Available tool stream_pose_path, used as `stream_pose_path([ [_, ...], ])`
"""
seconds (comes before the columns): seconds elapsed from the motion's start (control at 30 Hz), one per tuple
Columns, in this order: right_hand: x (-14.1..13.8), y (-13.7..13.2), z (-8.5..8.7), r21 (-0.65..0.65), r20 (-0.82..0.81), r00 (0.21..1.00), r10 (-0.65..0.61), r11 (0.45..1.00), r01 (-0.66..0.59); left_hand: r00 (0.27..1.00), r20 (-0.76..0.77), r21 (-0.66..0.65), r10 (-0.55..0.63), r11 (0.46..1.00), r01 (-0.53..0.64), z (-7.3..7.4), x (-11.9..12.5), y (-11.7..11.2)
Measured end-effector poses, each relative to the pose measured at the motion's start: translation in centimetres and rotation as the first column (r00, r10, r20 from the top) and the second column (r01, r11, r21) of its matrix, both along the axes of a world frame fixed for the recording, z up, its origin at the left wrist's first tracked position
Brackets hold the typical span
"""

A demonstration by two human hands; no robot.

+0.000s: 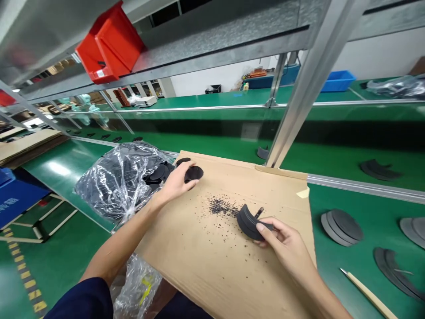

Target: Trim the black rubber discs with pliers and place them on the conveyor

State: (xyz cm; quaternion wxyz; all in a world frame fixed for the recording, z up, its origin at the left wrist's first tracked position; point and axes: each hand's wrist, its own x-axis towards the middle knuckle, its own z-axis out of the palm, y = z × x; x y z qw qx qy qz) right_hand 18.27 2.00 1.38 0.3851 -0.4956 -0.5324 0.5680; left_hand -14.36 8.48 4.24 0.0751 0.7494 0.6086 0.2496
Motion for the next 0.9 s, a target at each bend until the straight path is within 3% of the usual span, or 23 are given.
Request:
stream_pose_path([
  [0.07,0.0,-0.3,0.1,0.041,0.010,1.000,-0.001,0.999,0.001,0.970,0.158,0.087,-0.186,0.981,0.174,-0.3,3.5,-1.9],
  [0.17,0.2,-1.1,-0.2,0.061,0.030,0.999,0.038,0.997,-0.040,0.855,0.294,0.160,-0.426,0.904,0.396,-1.6,8.6,-4.7],
  [0.27,0.6,-2.2,-0.7,0.004,0.023,0.991,0.132,0.991,-0.132,0.785,0.376,0.175,-0.493,0.870,0.462,-3.8,11.7,-6.5],
  [0.43,0.7,-3.0,-1.1,-0.069,0.038,0.984,0.176,0.982,-0.173,0.769,0.421,0.223,-0.482,0.876,0.427,-6.2,12.1,-7.3],
  [0.5,0.5,-3.0,-1.2,-0.078,0.035,0.985,0.170,0.983,-0.167,0.742,0.414,0.261,-0.527,0.850,0.458,-6.2,11.8,-7.3],
  [0.7,0.0,-3.0,-1.3,-0.079,0.010,0.981,0.194,0.978,-0.192,0.709,0.526,0.090,-0.471,0.859,0.504,-5.7,12.0,-7.6],
  [0.9,-0.4,-3.5,-1.1,-0.092,-0.053,0.981,0.189,0.977,-0.193,0.646,0.556,0.089,-0.522,0.811,0.579,-5.6,12.1,-8.1],
])
